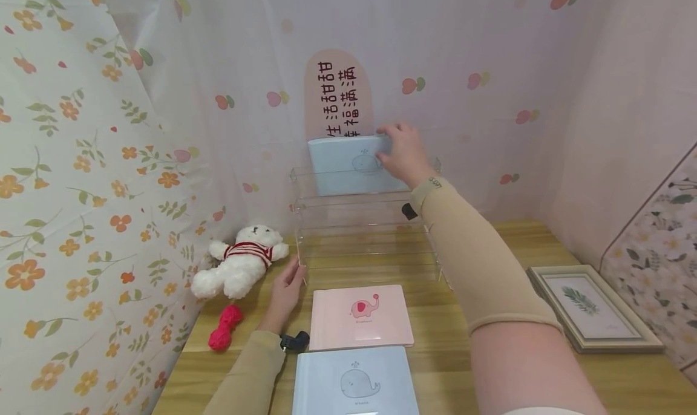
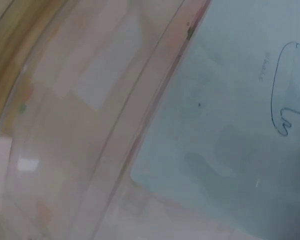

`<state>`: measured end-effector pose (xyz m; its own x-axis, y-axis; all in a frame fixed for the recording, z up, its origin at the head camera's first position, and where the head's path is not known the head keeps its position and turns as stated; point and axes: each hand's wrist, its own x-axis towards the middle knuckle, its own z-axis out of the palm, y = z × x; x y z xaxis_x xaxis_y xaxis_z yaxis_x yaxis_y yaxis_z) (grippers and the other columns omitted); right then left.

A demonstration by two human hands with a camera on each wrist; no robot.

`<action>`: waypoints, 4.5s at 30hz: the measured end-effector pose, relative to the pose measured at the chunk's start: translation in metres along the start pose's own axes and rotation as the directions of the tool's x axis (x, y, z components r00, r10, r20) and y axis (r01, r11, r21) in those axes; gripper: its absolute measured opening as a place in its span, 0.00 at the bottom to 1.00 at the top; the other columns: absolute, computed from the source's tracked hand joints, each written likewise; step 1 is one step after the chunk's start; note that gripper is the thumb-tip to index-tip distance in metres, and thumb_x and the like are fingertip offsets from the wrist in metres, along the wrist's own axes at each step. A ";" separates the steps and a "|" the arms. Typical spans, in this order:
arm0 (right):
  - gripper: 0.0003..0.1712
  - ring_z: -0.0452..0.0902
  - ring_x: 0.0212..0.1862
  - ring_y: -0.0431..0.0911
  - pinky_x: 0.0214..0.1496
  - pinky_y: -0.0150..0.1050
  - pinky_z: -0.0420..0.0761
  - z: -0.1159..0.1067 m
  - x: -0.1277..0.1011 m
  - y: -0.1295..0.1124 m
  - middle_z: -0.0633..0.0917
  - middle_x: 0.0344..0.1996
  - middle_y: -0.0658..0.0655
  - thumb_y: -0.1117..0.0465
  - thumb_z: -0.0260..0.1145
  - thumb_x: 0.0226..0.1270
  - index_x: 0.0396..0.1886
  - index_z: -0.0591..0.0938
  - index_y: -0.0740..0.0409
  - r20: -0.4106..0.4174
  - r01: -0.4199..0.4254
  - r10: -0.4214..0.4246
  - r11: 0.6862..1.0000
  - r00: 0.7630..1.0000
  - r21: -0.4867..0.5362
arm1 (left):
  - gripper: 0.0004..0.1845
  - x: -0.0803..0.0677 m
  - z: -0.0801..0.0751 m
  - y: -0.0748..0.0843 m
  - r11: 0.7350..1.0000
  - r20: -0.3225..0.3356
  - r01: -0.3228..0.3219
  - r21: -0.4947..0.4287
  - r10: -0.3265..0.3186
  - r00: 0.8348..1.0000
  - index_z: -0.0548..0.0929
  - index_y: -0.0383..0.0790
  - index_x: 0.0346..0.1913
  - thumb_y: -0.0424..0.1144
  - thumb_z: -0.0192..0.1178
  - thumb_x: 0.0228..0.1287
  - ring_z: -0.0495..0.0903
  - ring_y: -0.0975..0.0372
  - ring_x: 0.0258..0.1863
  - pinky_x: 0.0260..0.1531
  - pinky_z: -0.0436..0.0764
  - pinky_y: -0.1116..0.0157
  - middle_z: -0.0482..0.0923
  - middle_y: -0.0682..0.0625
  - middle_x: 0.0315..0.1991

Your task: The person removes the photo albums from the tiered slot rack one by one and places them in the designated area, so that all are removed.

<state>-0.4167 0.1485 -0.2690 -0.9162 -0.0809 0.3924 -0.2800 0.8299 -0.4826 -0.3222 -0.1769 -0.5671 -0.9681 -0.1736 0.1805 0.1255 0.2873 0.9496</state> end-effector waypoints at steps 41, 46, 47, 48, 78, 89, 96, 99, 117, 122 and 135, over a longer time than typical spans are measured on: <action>0.14 0.63 0.55 0.51 0.57 0.43 0.68 -0.019 -0.014 -0.027 0.86 0.52 0.57 0.68 0.69 0.66 0.50 0.85 0.53 -0.391 0.125 -0.040 0.973 0.920 0.194 | 0.24 0.001 -0.004 0.004 0.999 0.011 -0.035 0.018 0.034 0.999 0.75 0.51 0.72 0.48 0.59 0.76 0.82 0.50 0.61 0.64 0.79 0.48 0.83 0.45 0.63; 0.13 0.65 0.55 0.50 0.61 0.42 0.67 -0.036 -0.025 -0.034 0.86 0.47 0.57 0.69 0.69 0.63 0.47 0.86 0.54 -0.400 0.155 -0.049 0.959 0.915 0.236 | 0.24 -0.001 -0.003 0.004 0.999 0.015 -0.041 0.007 0.041 0.999 0.75 0.51 0.72 0.47 0.58 0.77 0.83 0.51 0.61 0.63 0.80 0.49 0.83 0.45 0.63; 0.13 0.65 0.55 0.50 0.62 0.42 0.67 -0.039 -0.029 -0.034 0.85 0.46 0.57 0.70 0.69 0.63 0.46 0.86 0.55 -0.400 0.167 -0.058 0.956 0.914 0.241 | 0.24 -0.001 -0.003 0.004 0.999 0.015 -0.039 0.002 0.039 0.999 0.75 0.51 0.72 0.47 0.58 0.77 0.83 0.51 0.60 0.62 0.80 0.49 0.83 0.45 0.63; 0.12 0.65 0.55 0.50 0.63 0.43 0.67 -0.042 -0.032 -0.034 0.85 0.45 0.58 0.70 0.70 0.62 0.45 0.86 0.56 -0.400 0.180 -0.069 0.952 0.914 0.247 | 0.24 -0.001 -0.002 0.004 0.999 0.016 -0.040 0.000 0.040 0.999 0.75 0.52 0.72 0.47 0.58 0.77 0.83 0.51 0.60 0.62 0.80 0.49 0.83 0.45 0.63; 0.13 0.77 0.48 0.49 0.54 0.46 0.76 -0.005 -0.162 0.080 0.85 0.42 0.52 0.66 0.78 0.58 0.39 0.84 0.47 0.288 0.054 -0.107 0.981 0.952 0.187 | 0.24 0.001 -0.003 -0.001 0.998 0.001 -0.064 0.007 0.064 0.998 0.76 0.48 0.72 0.45 0.59 0.76 0.82 0.50 0.63 0.64 0.79 0.49 0.82 0.43 0.64; 0.13 0.74 0.46 0.47 0.47 0.38 0.75 -0.003 -0.188 0.121 0.82 0.42 0.51 0.64 0.76 0.61 0.40 0.82 0.46 0.412 0.000 -0.065 0.988 0.909 0.157 | 0.25 0.003 -0.004 -0.005 0.998 0.011 -0.058 0.010 0.058 0.998 0.76 0.54 0.71 0.50 0.60 0.75 0.82 0.52 0.62 0.64 0.79 0.49 0.83 0.45 0.63; 0.14 0.73 0.45 0.48 0.46 0.39 0.75 -0.009 -0.195 0.141 0.81 0.40 0.52 0.65 0.75 0.60 0.40 0.80 0.46 0.440 0.000 -0.046 0.995 0.897 0.104 | 0.25 0.004 -0.005 -0.003 0.998 0.012 -0.065 0.016 0.065 0.998 0.76 0.53 0.71 0.51 0.60 0.75 0.81 0.50 0.63 0.65 0.78 0.47 0.82 0.44 0.64; 0.15 0.73 0.45 0.47 0.46 0.38 0.76 -0.010 -0.196 0.149 0.80 0.40 0.52 0.66 0.74 0.60 0.40 0.80 0.46 0.470 -0.002 -0.046 0.995 0.881 0.100 | 0.25 0.005 -0.005 -0.003 0.997 0.012 -0.075 0.021 0.075 0.997 0.77 0.52 0.71 0.50 0.60 0.75 0.81 0.50 0.64 0.66 0.77 0.47 0.81 0.43 0.65; 0.20 0.75 0.44 0.44 0.44 0.35 0.80 -0.027 -0.203 0.178 0.81 0.40 0.46 0.63 0.78 0.57 0.44 0.79 0.42 0.590 0.102 -0.067 0.994 0.805 -0.026 | 0.25 0.005 -0.003 -0.005 0.998 0.019 -0.055 0.021 0.055 0.998 0.76 0.54 0.71 0.52 0.59 0.75 0.81 0.50 0.64 0.65 0.78 0.48 0.81 0.45 0.65; 0.21 0.75 0.45 0.44 0.46 0.36 0.80 -0.030 -0.204 0.182 0.82 0.41 0.45 0.63 0.78 0.57 0.45 0.80 0.41 0.601 0.107 -0.068 0.994 0.796 -0.030 | 0.24 0.005 -0.004 -0.004 0.997 -0.008 -0.067 0.025 0.067 0.998 0.76 0.50 0.71 0.47 0.60 0.75 0.81 0.49 0.63 0.65 0.78 0.47 0.82 0.44 0.64; 0.25 0.74 0.43 0.47 0.45 0.41 0.81 -0.014 -0.215 0.203 0.80 0.40 0.48 0.61 0.82 0.51 0.44 0.79 0.38 0.631 0.037 0.043 0.993 0.774 -0.113 | 0.24 0.003 -0.004 -0.001 0.999 -0.005 -0.027 0.028 0.027 1.000 0.77 0.54 0.71 0.49 0.60 0.75 0.81 0.49 0.63 0.65 0.78 0.47 0.82 0.44 0.64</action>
<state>-0.2727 0.3420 -0.4404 -0.9026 -0.3751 -0.2111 -0.2793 0.8836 -0.3759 -0.3241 -0.1813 -0.5666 -0.9632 -0.1706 0.2078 0.1458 0.3177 0.9369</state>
